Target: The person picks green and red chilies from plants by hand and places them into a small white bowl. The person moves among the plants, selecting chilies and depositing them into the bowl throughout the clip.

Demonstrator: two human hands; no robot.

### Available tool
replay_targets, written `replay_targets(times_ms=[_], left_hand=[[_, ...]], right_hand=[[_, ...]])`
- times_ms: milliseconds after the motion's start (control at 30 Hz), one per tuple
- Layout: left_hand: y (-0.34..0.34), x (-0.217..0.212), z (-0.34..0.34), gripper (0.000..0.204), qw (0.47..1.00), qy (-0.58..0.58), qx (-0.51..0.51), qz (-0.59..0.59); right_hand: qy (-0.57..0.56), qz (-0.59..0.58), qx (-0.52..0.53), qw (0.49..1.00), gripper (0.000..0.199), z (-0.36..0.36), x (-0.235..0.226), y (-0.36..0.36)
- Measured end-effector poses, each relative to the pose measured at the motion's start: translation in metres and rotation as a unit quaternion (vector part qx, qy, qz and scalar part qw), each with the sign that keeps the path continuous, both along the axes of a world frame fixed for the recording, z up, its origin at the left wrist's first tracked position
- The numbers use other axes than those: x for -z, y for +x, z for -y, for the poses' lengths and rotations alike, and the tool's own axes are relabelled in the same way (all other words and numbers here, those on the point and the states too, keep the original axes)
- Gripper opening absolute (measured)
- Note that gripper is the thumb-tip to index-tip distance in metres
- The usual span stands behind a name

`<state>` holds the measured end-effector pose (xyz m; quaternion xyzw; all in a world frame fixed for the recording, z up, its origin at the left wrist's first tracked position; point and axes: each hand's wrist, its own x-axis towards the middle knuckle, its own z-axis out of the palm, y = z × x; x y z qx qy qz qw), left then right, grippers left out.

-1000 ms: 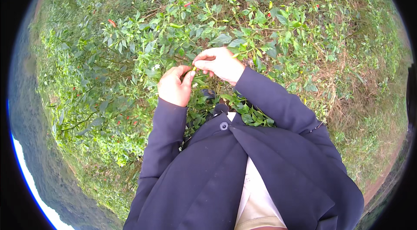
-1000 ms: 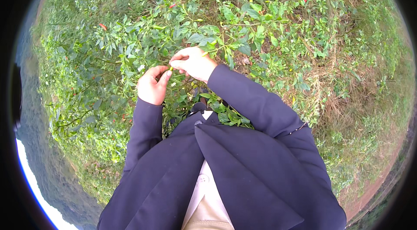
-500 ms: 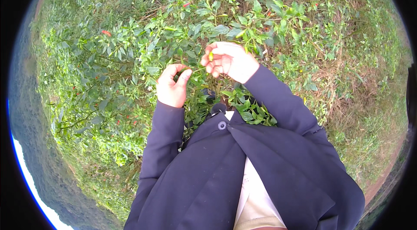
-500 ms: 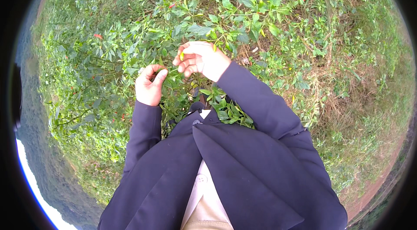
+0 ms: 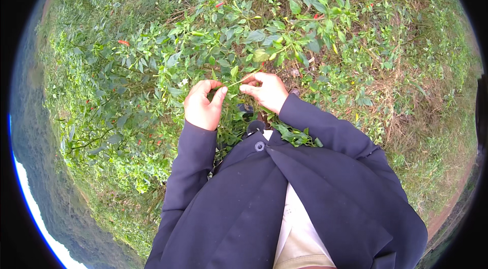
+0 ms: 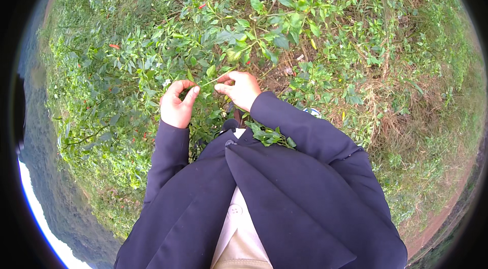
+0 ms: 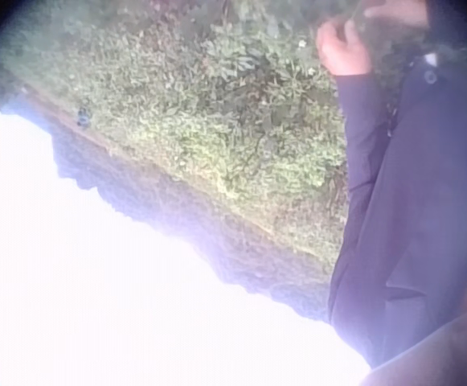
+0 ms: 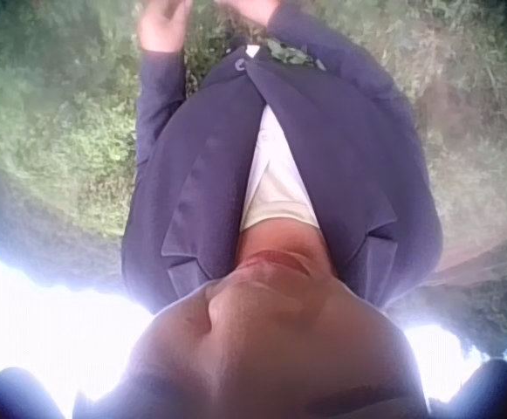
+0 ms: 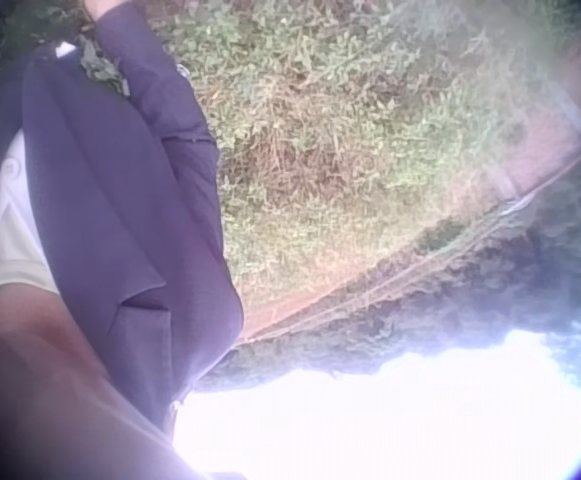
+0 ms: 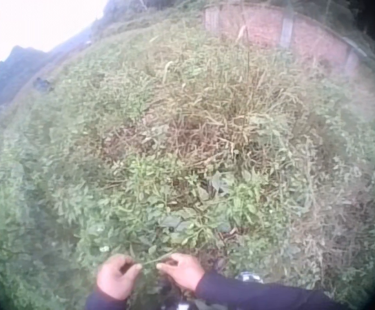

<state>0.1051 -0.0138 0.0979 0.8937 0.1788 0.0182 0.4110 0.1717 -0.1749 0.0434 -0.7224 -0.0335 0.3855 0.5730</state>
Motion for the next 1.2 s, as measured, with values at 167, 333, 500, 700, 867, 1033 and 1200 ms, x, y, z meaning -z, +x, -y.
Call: replay_targets(times_ms=[167, 333, 500, 700, 867, 1033, 1200], left_hand=[[0.000, -0.001, 0.001, 0.016, 0.999, 0.029, 0.020, -0.001], [0.002, 0.000, 0.002, 0.017, 1.000, 0.006, 0.004, -0.025], [0.013, 0.005, 0.010, 0.028, 0.996, -0.075, -0.037, 0.023], [0.027, -0.023, 0.044, 0.031, 0.938, -0.306, -0.042, 0.160], [0.047, -0.039, 0.079, 0.043, 0.557, -0.826, -0.069, -0.040], [0.067, -0.042, 0.094, 0.027, 0.550, -0.820, -0.124, -0.099], [0.090, -0.068, 0.087, 0.019, 0.833, -0.547, -0.045, 0.067]], right_hand=[[0.034, -0.055, 0.001, 0.998, 0.020, 0.000, -0.007, 0.001], [0.073, -0.078, 0.031, 0.994, 0.019, 0.001, -0.002, 0.000], [0.298, -0.356, 0.144, 0.874, 0.017, 0.016, -0.013, 0.002], [0.368, -0.221, 0.206, 0.879, 0.015, 0.043, -0.074, 0.010], [0.185, 0.338, 0.053, 0.921, 0.012, 0.049, -0.113, 0.005], [0.067, 0.537, 0.095, 0.836, 0.012, 0.075, -0.114, 0.021], [-0.178, 0.597, 0.131, 0.771, 0.026, 0.089, -0.082, 0.070]])
